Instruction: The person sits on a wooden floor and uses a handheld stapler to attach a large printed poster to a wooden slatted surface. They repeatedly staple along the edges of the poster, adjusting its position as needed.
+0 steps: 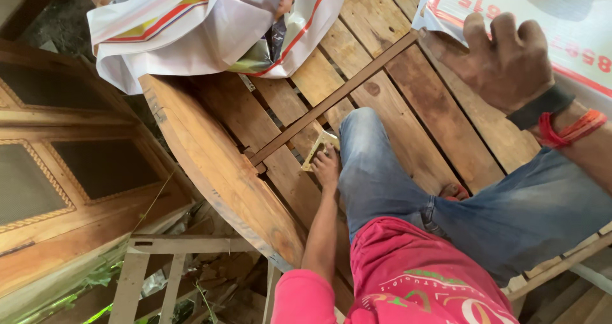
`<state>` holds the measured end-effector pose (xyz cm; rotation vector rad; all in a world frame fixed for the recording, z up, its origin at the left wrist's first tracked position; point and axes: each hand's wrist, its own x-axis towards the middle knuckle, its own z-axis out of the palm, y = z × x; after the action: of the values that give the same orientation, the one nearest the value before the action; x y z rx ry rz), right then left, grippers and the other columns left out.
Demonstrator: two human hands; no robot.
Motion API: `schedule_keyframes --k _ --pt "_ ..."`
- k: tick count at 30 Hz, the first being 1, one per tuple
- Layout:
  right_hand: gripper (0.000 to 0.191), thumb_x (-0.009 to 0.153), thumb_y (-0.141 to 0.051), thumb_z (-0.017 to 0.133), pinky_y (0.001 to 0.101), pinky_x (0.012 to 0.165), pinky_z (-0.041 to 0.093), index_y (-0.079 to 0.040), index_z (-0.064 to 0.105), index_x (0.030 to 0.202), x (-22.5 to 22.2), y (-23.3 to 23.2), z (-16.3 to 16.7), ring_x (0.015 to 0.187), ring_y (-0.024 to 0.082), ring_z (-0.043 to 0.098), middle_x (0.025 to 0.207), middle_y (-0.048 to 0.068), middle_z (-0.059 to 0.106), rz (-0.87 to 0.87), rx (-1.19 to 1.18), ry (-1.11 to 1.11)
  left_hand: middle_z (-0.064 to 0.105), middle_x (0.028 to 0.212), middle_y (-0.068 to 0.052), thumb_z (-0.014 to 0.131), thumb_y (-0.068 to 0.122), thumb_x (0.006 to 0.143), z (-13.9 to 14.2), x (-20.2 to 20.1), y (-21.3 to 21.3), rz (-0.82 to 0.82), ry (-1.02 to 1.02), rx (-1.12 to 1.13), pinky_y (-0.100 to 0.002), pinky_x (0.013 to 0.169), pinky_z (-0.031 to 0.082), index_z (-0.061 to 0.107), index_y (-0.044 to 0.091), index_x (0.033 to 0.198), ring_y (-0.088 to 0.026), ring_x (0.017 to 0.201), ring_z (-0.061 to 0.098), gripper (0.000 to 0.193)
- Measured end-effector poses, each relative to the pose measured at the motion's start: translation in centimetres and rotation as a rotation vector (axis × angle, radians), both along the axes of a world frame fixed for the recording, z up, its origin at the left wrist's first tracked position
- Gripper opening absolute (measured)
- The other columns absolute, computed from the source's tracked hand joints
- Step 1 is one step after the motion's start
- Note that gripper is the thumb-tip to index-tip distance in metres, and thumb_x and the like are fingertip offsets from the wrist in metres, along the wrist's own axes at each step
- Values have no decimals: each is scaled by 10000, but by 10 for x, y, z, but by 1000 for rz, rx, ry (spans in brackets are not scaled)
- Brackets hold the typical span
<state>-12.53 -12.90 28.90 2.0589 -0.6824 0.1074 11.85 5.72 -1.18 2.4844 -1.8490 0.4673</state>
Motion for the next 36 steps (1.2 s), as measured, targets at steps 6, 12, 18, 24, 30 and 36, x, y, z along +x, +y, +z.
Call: schedule_keyframes --k 6,12,18,24,30,36 --pt "327 1104 -393 618 237 593 392 -392 675 1426 -1 -3 -2 913 167 460 1056 13 473 69 -16 -87 631 1023 -194 643 226 909 -8 14 -5 75 226 233 -564 710 514 529 82 1350 -358 834 640 478" --pt "294 1083 -386 654 234 580 387 -415 714 1369 -5 -3 -5 892 157 458 1031 -9 491 62 2 -79 752 1116 -299 854 153 863 30 87 -44 443 1603 350 -427 619 589 613 -115 1237 -295 814 736 520" --pt "287 1109 -337 613 221 583 362 -367 724 1373 -8 -2 -2 879 156 451 1028 5 497 86 45 -135 599 1287 -175 644 -31 856 146 71 -73 -411 1600 -4 -384 904 548 416 13 1482 -205 1105 595 668" --pt "322 1057 -357 636 237 585 395 -394 733 1362 -5 1 4 893 164 473 1046 -13 530 69 22 -101 556 1410 -181 668 -91 726 210 33 -126 -746 973 0 -440 1161 462 430 75 1507 -375 1351 516 834" --pt "329 1055 -346 623 227 587 392 -397 739 1358 -8 2 8 906 158 480 1066 -21 550 56 26 -76 550 1360 -182 720 -70 718 238 13 -139 -714 958 90 -438 1088 473 430 64 1509 -401 1301 514 853" --pt "274 1054 -349 624 226 577 400 -386 745 1297 -9 1 4 903 159 490 1049 -22 546 68 43 -97 542 1380 -172 730 -76 711 252 17 -148 -688 784 196 -434 1025 507 425 48 1508 -377 1289 513 863"
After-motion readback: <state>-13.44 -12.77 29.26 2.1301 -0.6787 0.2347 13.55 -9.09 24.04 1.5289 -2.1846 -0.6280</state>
